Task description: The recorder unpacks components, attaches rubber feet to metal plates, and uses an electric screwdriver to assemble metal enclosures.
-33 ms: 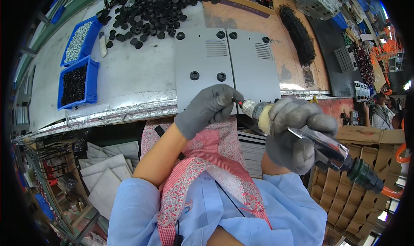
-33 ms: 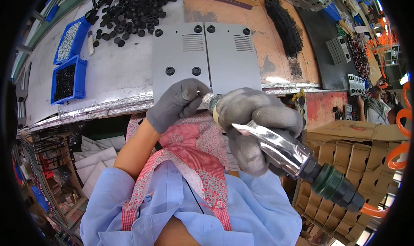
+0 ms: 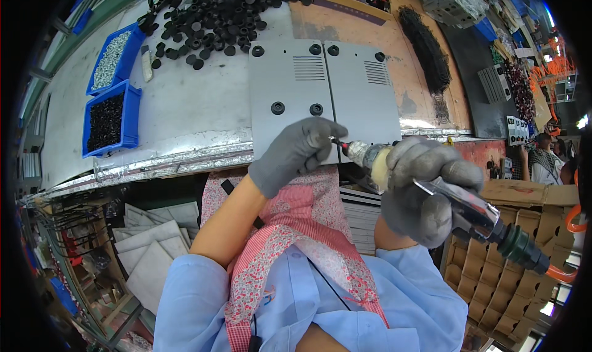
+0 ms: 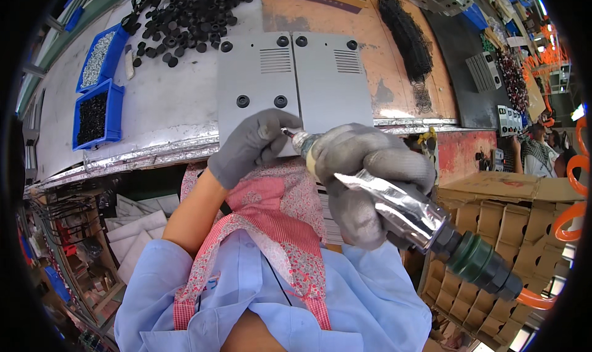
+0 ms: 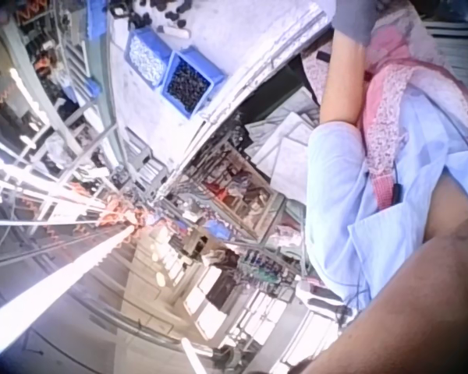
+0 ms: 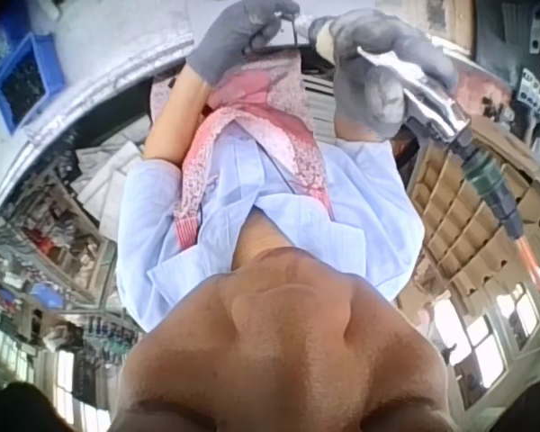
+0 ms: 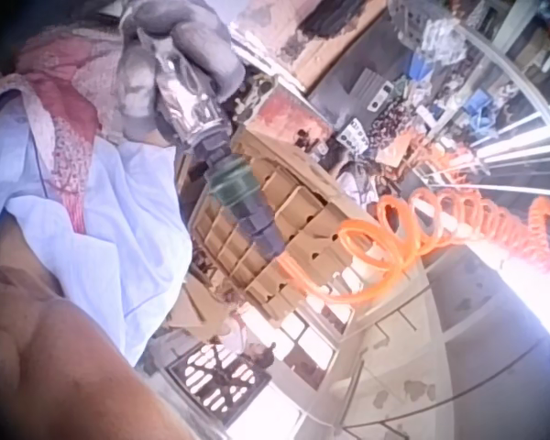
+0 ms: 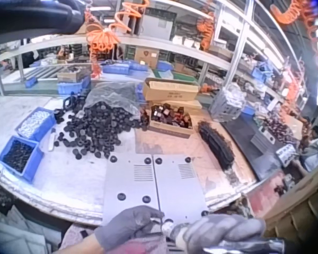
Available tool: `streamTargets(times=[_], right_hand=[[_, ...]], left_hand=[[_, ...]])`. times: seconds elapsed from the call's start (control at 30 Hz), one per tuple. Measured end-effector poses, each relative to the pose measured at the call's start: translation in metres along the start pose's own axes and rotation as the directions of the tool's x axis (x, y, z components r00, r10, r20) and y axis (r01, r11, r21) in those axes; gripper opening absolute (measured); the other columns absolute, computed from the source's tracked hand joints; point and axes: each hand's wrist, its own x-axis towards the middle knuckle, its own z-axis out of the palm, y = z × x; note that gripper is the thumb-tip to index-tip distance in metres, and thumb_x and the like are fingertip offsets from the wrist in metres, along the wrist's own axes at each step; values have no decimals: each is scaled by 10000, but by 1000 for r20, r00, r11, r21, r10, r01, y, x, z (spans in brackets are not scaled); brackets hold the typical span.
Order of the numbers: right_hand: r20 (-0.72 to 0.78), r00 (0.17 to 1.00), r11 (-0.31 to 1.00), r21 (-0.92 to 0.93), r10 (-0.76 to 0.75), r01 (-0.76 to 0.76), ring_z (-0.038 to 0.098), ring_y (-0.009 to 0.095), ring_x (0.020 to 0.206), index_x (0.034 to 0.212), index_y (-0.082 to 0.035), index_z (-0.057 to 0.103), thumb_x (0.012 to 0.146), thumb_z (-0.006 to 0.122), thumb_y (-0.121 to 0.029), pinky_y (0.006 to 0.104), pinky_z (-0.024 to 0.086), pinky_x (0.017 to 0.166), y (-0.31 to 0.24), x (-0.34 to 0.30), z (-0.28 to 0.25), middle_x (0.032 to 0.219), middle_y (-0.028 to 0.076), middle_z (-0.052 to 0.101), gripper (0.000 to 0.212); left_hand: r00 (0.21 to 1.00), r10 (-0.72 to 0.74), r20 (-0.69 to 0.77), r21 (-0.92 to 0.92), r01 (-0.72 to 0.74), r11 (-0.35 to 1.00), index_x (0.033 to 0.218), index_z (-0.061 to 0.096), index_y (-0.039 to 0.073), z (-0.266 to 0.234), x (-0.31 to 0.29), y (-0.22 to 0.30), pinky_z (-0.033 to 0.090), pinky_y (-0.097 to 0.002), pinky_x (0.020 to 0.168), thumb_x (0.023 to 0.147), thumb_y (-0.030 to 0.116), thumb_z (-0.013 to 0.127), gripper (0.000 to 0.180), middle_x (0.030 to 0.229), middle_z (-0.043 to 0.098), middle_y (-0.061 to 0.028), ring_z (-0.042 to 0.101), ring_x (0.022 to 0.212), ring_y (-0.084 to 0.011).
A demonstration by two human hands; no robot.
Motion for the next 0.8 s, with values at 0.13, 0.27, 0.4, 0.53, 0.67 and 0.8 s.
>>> streamTargets(times=[0.13,0.27,0.4,0.53,0.67,0.8], right_hand=[[31,995,994,-51,-96,97,533,184,566,1209,-32,487,818,522,-239,356,458,557,5,-3,-19,825,130,571,444],[-40,998,995,-86,-47,44,538,199,591,1194,-36,492,789,524,-241,364,470,583,5,-7,-20,821,137,567,455],[-27,1000,998,-59,10,-11,551,202,618,1113,-36,502,789,546,-203,379,485,602,4,-8,-20,816,149,570,367],[-112,979,979,-93,173,-184,551,214,645,1098,-35,495,797,567,-171,382,478,604,5,-23,-21,829,157,567,338],[-92,963,964,-55,255,-260,559,228,683,1074,-24,489,777,572,-166,384,484,627,21,-36,-21,844,170,571,339],[-105,937,937,-67,334,-342,573,237,692,1065,-16,489,761,596,-114,387,494,632,33,-42,-21,855,182,580,337]], left_hand=[[892,322,-317,691,-15,723,1106,605,86,-3,15,-6,412,-261,532,811,483,654,497,660,537,-19,516,565,-139],[831,473,-292,956,233,180,1082,616,138,3,34,-21,493,-367,628,834,306,641,301,770,640,-81,632,687,-256],[882,443,-159,967,48,251,1054,621,140,-6,25,-18,492,-357,608,831,292,644,270,807,660,-74,643,700,-246],[913,395,104,973,-175,148,1037,624,155,0,-2,-25,476,-356,566,808,285,667,267,735,629,-45,626,647,-221],[896,421,143,975,-200,95,1049,615,172,2,-3,-26,467,-356,541,781,289,690,301,683,602,-36,614,622,-218],[906,402,133,974,-196,118,1038,619,176,0,-2,-28,475,-351,548,765,292,701,308,690,608,-33,624,634,-220]])
